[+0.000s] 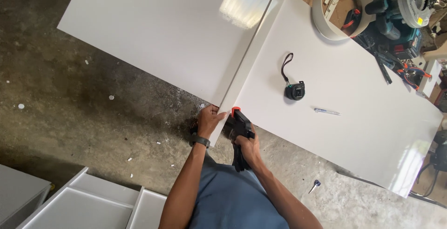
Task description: Measure a white panel and mark it with a pen, then align a wooden guide and clamp it in place.
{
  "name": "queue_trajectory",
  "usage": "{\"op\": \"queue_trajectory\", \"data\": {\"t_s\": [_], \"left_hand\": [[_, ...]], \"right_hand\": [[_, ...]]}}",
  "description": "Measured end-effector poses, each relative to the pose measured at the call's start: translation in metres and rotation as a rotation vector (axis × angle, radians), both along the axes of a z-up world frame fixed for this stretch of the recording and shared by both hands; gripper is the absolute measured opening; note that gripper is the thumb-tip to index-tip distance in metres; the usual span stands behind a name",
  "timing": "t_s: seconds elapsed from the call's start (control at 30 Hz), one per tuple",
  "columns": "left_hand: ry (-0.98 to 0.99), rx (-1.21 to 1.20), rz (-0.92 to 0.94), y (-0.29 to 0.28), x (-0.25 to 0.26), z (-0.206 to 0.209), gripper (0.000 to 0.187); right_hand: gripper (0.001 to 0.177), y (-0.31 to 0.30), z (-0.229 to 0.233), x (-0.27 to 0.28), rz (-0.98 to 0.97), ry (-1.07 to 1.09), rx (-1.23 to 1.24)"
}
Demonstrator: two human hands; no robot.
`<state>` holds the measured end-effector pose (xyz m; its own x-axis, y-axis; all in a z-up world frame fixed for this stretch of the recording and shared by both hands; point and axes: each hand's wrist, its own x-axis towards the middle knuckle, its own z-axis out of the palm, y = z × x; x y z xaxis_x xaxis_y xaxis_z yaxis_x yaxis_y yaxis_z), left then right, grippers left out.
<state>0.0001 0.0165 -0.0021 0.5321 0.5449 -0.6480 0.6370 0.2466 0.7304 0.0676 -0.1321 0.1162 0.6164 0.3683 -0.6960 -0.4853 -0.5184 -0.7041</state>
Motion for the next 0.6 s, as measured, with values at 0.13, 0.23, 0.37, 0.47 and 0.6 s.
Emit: {"op": "queue_trajectory", "data": {"t_s": [0.13, 0.23, 0.37, 0.47, 0.6], "left_hand": [[-0.014, -0.177, 0.067, 0.014, -0.033, -0.045, 0.048], [0.122, -0.261, 0.294, 0.013, -0.068, -0.096, 0.066], [0.100, -0.692, 0.166, -0.030, -0.102, -0.189, 0.066], [-0.069, -0.908, 0.229, -0.055, -0.111, -0.239, 0.053], [-0.191, -0.825, 0.225, -0.051, -0.107, -0.247, 0.023]], "right_hand": [[0.063, -0.011, 0.018, 0.007, -0.027, 0.087, 0.116], [0.070, -0.024, 0.033, 0.010, 0.049, 0.112, -0.075], [0.068, -0.031, 0.047, 0.009, 0.019, 0.120, 0.037], [0.065, -0.028, 0.057, 0.014, 0.018, 0.102, 0.015], [0.065, -0.011, 0.072, 0.020, 0.014, 0.214, -0.043]]}}
